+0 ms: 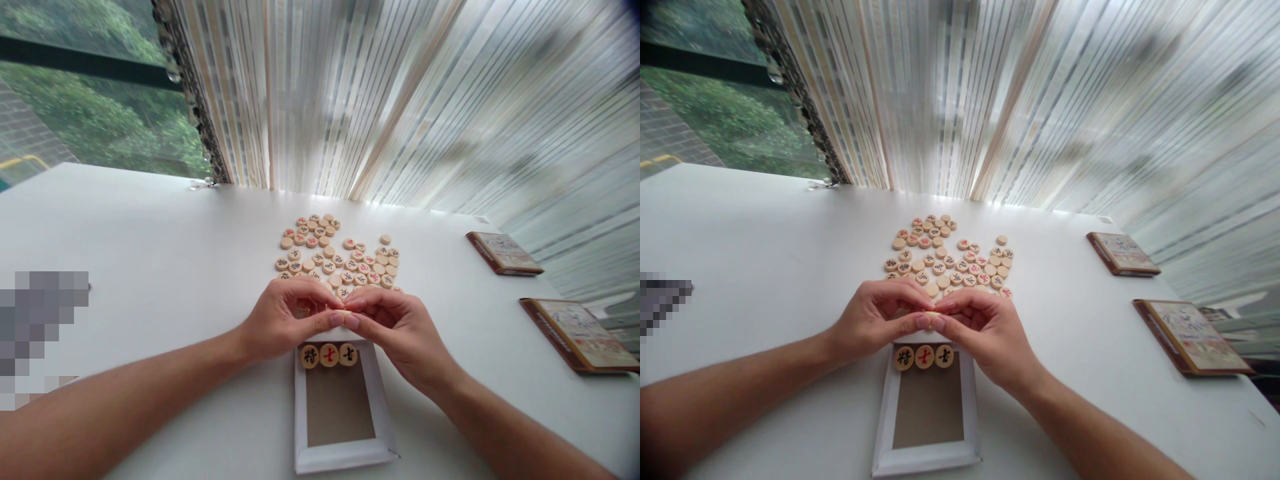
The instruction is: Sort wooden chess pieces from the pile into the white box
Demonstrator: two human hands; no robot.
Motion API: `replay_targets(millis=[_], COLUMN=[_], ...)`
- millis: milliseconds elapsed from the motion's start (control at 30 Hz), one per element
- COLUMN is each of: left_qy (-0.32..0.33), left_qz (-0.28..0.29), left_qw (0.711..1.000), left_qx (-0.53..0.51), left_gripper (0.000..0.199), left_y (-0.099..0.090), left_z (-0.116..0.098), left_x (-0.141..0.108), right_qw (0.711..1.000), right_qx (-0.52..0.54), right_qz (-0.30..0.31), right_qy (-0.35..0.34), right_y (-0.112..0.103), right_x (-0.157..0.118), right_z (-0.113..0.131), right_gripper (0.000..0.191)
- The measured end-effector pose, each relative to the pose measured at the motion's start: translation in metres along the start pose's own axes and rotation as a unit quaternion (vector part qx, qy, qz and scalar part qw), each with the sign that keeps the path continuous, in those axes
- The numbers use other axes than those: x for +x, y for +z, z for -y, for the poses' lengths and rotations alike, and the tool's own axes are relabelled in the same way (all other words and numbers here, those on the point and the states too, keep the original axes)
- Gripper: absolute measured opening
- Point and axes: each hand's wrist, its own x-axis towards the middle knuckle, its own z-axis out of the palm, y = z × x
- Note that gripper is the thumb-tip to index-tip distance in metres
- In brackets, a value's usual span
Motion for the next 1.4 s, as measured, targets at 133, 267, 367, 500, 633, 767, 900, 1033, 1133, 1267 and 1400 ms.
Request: replay_targets(millis=[133,267,367,500,633,767,900,1033,1133,1267,1400], left_qy=[-0.005,-0.017,-0.027,-0.041,-0.054,-0.063,-0.07,-0.08,-0.087,-0.089,-0.094], left_qz=[0.004,0.013,0.013,0.012,0.008,0.006,0.005,-0.003,-0.003,-0.013,-0.019], left_qw=[1.0,0.998,0.996,0.994,0.993,0.991,0.989,0.988,0.986,0.986,0.988], left_qx=[-0.031,-0.066,-0.085,-0.098,-0.108,-0.122,-0.132,-0.129,-0.141,-0.139,-0.119], left_gripper=[0.009,0.008,0.008,0.009,0.01,0.01,0.012,0.016,0.017,0.018,0.022], left_y=[-0.0006,-0.0007,0.0,0.0006,0.0003,0.001,0.0016,0.0007,0.0003,0.0006,-0.0002], left_z=[0.0007,-0.0011,-0.003,-0.0036,-0.0033,-0.0034,-0.0027,-0.0012,-0.0002,0.0001,0.0015], left_x=[-0.0002,0.0004,0.0007,0.0008,0.0004,0.0001,0.0007,0.0007,0.0001,0.0001,0.0002], right_qw=[1.0,0.999,0.998,0.997,0.996,0.995,0.995,0.993,0.99,0.985,0.983], right_qx=[0.005,0.025,0.041,0.049,0.051,0.058,0.066,0.075,0.085,0.098,0.103], right_qz=[0.004,0.008,0.006,0.007,0.001,-0.003,-0.001,-0.003,-0.012,-0.032,-0.037], right_qy=[0.018,0.039,0.051,0.062,0.074,0.076,0.078,0.091,0.111,0.135,0.15], right_y=[-0.0026,-0.0056,-0.0065,-0.0068,-0.0068,-0.0056,-0.0036,-0.0025,-0.0022,-0.0018,-0.0014], right_x=[0.0003,0.0001,-0.0002,0.0001,0.0,-0.0004,0.0009,0.0018,0.0016,0.0013,0.0015], right_z=[-0.0008,-0.0014,-0.0017,-0.0016,-0.001,0.0009,0.0033,0.0047,0.0052,0.0058,0.0067], right_gripper=[0.011,0.012,0.015,0.016,0.017,0.018,0.018,0.02,0.023,0.026,0.026])
